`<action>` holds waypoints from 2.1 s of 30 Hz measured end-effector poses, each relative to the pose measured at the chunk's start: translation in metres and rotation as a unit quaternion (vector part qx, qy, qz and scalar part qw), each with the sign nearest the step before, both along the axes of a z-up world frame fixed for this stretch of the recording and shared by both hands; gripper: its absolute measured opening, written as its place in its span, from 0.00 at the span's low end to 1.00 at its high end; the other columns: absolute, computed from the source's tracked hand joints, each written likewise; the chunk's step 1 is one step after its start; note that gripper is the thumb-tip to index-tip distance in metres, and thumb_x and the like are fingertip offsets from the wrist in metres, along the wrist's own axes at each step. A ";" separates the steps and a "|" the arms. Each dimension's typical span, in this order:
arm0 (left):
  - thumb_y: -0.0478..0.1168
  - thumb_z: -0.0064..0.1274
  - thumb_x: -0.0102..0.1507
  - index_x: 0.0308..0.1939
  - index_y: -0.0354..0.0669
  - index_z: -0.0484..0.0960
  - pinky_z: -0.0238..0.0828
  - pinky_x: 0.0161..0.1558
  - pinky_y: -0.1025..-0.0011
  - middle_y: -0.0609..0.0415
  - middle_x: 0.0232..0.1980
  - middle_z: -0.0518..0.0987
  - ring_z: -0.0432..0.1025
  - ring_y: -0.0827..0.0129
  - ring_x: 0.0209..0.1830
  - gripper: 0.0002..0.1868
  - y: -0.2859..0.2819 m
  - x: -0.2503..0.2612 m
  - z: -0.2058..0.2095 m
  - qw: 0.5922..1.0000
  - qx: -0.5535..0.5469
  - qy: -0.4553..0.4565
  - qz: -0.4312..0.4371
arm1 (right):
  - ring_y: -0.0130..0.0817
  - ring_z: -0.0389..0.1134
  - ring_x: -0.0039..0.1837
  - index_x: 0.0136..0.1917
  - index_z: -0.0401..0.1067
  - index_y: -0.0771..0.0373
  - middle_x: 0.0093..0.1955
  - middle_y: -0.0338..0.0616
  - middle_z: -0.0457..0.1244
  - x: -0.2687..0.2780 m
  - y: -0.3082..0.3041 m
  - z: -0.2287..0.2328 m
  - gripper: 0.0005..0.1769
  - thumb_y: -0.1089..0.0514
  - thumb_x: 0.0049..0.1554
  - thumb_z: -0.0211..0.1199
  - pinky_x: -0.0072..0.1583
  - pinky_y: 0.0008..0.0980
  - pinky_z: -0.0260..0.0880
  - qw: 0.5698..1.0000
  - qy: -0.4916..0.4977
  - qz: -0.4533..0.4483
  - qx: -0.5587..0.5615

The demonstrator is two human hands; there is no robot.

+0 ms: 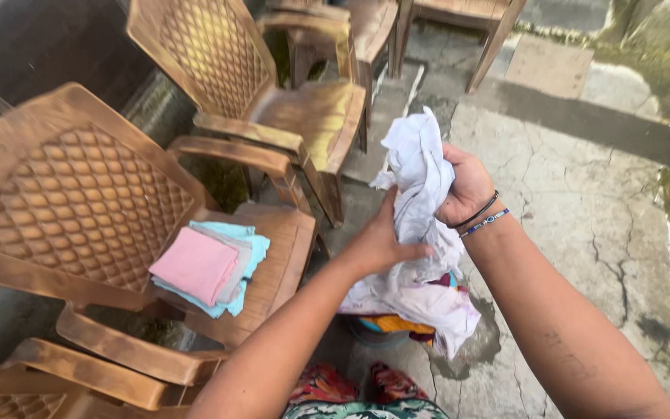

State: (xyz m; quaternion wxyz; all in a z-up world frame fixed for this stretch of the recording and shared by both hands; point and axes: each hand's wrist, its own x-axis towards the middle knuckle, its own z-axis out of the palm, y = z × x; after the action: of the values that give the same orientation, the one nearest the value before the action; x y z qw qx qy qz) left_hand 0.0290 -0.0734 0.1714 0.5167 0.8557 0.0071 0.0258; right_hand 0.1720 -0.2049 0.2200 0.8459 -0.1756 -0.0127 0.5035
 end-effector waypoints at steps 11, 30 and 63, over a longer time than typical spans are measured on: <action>0.41 0.61 0.66 0.57 0.33 0.79 0.72 0.58 0.68 0.50 0.54 0.82 0.76 0.66 0.54 0.20 0.067 0.008 0.058 0.952 -0.194 -0.215 0.098 | 0.34 0.64 0.72 0.80 0.55 0.67 0.72 0.52 0.63 -0.029 0.042 0.099 0.33 0.57 0.64 0.57 0.72 0.34 0.64 0.829 -0.518 -0.062 -0.204; 0.36 0.61 0.64 0.44 0.33 0.81 0.74 0.48 0.72 0.55 0.44 0.83 0.77 0.71 0.45 0.10 0.355 -0.037 0.093 0.936 -0.065 -0.311 0.152 | 0.55 0.72 0.48 0.57 0.78 0.58 0.47 0.58 0.71 0.022 0.108 0.054 0.14 0.53 0.60 0.63 0.53 0.49 0.72 0.263 -0.777 -0.035 -0.571; 0.48 0.62 0.61 0.66 0.43 0.74 0.72 0.62 0.52 0.48 0.62 0.78 0.74 0.57 0.61 0.30 0.317 -0.083 -0.081 0.803 -0.532 0.261 0.060 | 0.54 0.62 0.73 0.78 0.53 0.63 0.76 0.57 0.57 -0.024 0.163 -0.069 0.50 0.25 0.58 0.52 0.69 0.58 0.62 0.969 -0.176 0.161 -0.065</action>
State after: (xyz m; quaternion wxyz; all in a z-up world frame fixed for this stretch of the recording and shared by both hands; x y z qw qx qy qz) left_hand -0.0537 0.2441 0.0908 0.8671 0.4184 0.2060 -0.1752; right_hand 0.1482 -0.0419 0.1512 0.7249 -0.3117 -0.1563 0.5941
